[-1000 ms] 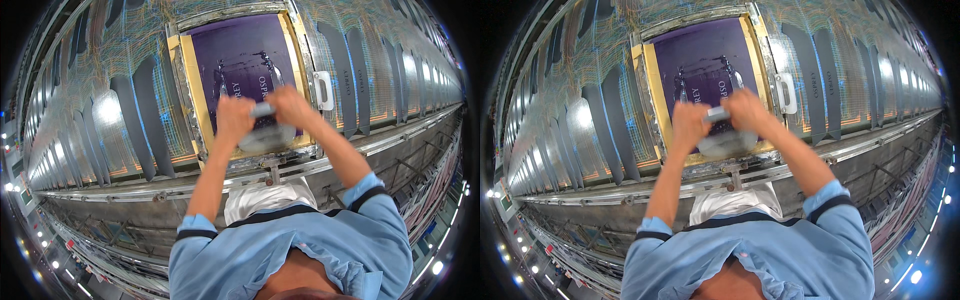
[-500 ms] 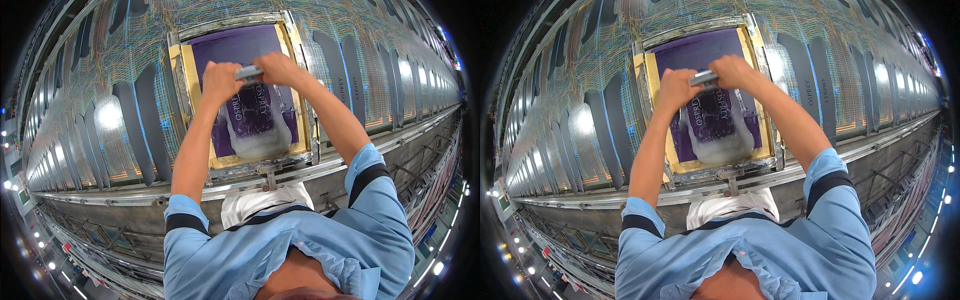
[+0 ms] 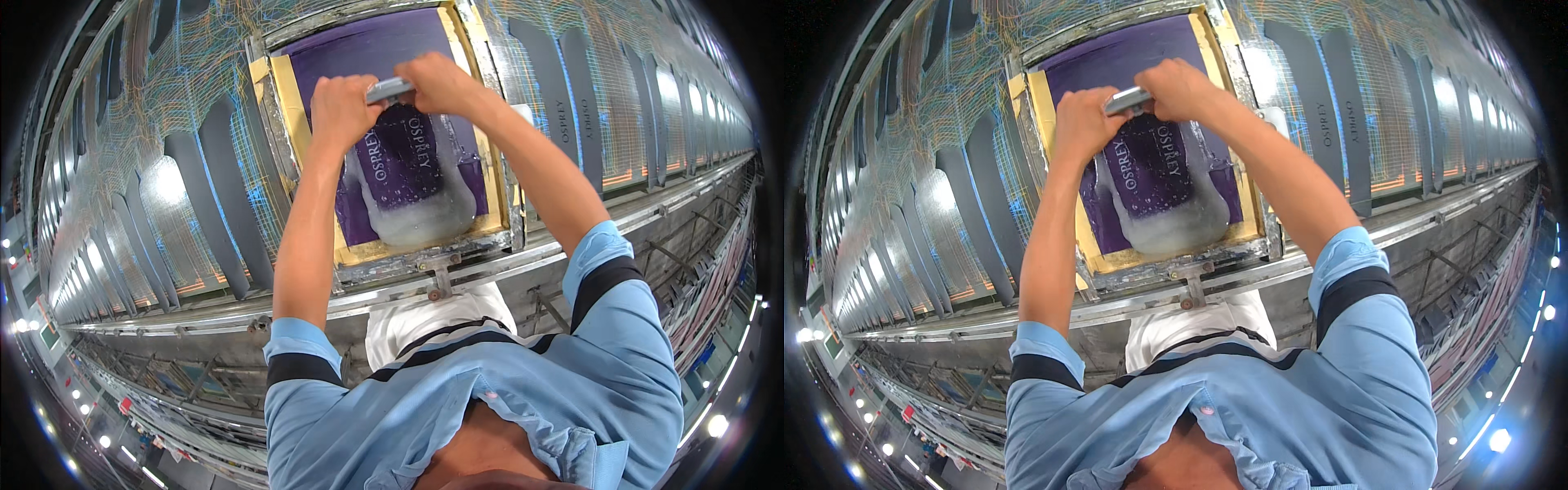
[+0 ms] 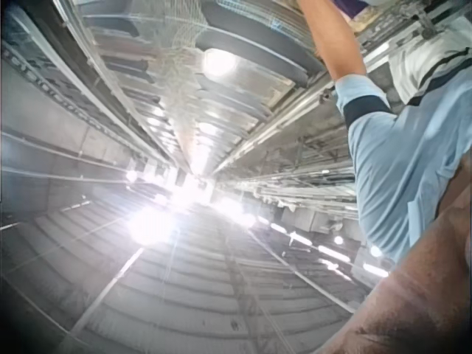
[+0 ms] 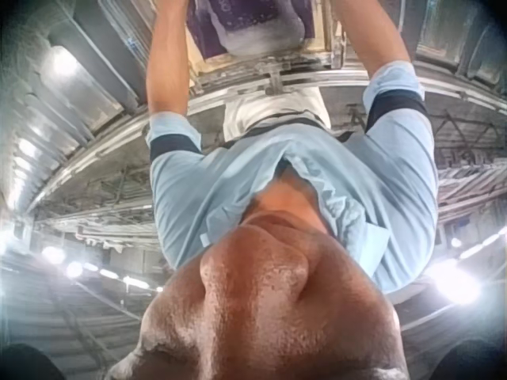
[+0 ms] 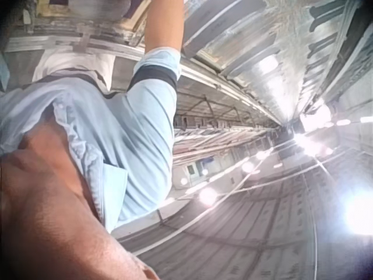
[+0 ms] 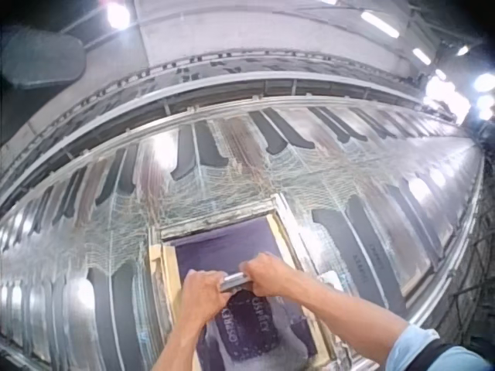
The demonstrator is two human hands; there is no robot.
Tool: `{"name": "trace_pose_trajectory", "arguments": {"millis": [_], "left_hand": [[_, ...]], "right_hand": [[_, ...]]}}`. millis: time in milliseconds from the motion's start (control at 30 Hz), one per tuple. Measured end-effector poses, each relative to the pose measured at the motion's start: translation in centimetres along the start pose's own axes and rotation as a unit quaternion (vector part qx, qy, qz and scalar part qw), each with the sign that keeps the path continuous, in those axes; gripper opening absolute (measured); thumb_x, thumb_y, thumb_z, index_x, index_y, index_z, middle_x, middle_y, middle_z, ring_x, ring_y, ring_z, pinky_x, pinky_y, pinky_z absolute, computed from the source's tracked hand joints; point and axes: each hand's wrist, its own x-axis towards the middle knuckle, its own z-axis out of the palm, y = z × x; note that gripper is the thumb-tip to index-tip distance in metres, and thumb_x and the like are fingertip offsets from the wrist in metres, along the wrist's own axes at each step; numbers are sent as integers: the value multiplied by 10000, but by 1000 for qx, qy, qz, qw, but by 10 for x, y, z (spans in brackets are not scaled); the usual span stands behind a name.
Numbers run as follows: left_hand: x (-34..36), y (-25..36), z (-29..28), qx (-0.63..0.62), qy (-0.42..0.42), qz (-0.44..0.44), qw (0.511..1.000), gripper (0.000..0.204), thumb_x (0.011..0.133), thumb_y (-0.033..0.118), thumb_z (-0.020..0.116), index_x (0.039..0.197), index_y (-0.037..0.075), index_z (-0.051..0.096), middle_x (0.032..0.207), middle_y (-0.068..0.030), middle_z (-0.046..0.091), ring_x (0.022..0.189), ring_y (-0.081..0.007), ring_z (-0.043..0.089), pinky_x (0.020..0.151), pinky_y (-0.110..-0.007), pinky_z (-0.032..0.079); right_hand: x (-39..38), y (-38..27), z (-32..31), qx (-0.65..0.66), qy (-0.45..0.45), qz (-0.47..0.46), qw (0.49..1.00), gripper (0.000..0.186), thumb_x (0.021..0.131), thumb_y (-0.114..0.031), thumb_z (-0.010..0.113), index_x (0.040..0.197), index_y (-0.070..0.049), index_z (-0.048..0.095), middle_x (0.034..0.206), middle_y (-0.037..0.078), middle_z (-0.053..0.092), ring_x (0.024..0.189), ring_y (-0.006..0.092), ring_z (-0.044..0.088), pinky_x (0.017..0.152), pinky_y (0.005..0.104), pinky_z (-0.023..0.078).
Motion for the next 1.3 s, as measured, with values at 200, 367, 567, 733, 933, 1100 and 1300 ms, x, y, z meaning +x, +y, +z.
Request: {"name": "trace_pose_trajectory", "arguments": {"millis": [200,367,567,733,933,1100,1300], "left_hand": [[-134,62,26,-21,7,30,999,218,679,214,839,852,143,727,821,-27,706,768,-267,653,744,-423,439],[-165,86,16,-22,37,48,998,290,648,165,816,922,137,727,864,-14,668,847,-247,614,780,-407,424],[-215,109,3,-14,48,36,998,331,658,145,820,977,126,734,950,-19,690,950,-225,615,828,-399,421],[-234,119,23,-42,11,40,998,382,628,122,847,996,127,741,1023,-20,719,970,-217,639,835,-400,418],[-203,104,26,-8,31,71,997,353,637,136,837,973,129,730,940,-41,722,865,-252,654,803,-412,415],[-85,52,-9,14,78,84,993,152,702,181,793,832,126,736,827,-47,726,793,-290,652,728,-428,428],[-50,44,-18,4,114,83,990,207,694,127,745,901,131,750,914,-30,732,839,-283,632,739,-428,434]], "right_hand": [[-139,-71,44,-13,-40,-2,999,257,705,-142,822,900,-66,673,891,176,715,953,379,694,901,507,525],[-160,-82,10,125,89,27,988,407,776,-318,861,1059,-63,718,1052,175,718,1060,367,652,940,488,495],[-138,34,7,-42,327,366,871,330,938,-361,686,1102,-75,689,1033,205,731,976,420,674,871,512,512],[-152,68,25,97,387,325,857,335,959,-393,649,962,-62,693,865,224,719,821,435,690,746,497,519],[-159,49,11,179,377,343,842,307,961,-339,661,976,-33,676,850,222,732,815,406,722,752,446,553],[-158,41,11,215,380,339,834,299,960,-330,667,970,-30,669,835,235,720,793,406,722,727,447,548],[-161,50,12,201,406,309,836,289,947,-317,697,899,-35,660,625,133,600,539,185,517,564,370,428]]}}
